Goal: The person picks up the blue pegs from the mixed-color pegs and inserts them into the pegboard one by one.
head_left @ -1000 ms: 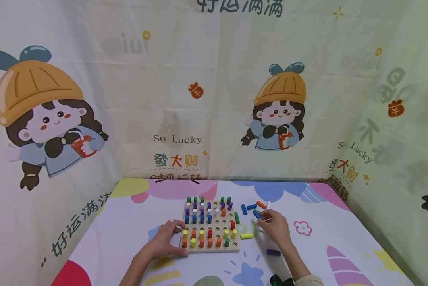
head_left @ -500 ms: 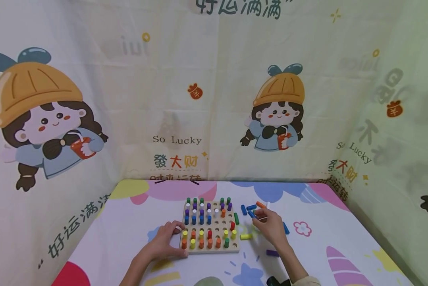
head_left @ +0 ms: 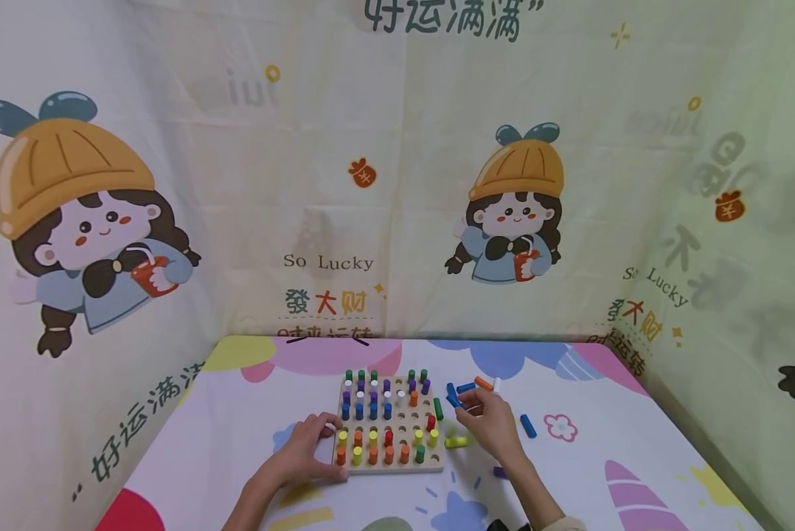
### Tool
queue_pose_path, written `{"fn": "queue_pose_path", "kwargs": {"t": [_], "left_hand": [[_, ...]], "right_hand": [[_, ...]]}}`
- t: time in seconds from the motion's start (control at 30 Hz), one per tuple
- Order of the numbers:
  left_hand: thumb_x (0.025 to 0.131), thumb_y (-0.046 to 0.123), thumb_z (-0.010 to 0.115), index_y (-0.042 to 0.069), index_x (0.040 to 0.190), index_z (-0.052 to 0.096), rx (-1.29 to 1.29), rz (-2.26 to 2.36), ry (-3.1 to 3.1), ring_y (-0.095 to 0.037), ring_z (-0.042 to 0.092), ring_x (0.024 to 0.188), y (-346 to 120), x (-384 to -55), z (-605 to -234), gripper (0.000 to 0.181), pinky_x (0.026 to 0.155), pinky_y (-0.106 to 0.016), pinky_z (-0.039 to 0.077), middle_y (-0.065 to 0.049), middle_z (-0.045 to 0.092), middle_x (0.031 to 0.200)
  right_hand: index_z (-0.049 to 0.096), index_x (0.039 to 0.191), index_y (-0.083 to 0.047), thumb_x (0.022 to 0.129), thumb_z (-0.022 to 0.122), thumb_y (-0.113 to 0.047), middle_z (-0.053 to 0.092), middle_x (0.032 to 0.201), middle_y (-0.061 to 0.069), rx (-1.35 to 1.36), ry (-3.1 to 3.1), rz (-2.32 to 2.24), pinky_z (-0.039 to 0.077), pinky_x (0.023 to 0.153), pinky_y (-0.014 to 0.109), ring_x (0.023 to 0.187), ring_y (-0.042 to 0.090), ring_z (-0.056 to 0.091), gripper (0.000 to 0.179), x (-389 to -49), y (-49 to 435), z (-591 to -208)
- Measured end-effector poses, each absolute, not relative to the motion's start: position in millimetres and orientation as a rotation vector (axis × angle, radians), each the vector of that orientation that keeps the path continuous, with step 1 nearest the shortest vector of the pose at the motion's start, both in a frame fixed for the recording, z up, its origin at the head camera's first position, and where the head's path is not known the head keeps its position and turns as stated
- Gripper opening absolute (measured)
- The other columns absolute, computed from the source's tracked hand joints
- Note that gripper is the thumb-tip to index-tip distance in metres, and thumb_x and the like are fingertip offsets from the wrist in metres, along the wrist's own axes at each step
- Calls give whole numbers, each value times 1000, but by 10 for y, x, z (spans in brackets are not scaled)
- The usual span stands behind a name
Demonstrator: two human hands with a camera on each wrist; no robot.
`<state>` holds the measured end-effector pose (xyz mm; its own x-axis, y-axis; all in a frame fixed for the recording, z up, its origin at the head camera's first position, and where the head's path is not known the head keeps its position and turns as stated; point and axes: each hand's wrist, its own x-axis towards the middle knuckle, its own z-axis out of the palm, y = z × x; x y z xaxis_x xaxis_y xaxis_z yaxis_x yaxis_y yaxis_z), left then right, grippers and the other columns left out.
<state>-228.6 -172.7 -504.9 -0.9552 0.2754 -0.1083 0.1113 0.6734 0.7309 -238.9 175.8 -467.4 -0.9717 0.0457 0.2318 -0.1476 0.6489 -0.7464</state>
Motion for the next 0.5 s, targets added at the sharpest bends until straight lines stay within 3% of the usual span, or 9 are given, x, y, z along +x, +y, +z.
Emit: {"fn": "queue_pose_path", "kwargs": {"t": [0.5], "left_hand": [[69, 39, 95, 19, 122, 56, 331, 1138, 2700, -33, 47, 116, -1728, -2261, -5025, 70, 100, -65, 43, -7, 58, 121]], "right_hand": [[73, 102, -5, 86, 79, -6, 70, 92, 3, 137, -2638, 1234, 60, 75, 35, 86, 20, 68, 17, -2380, 1624, -4638]]}}
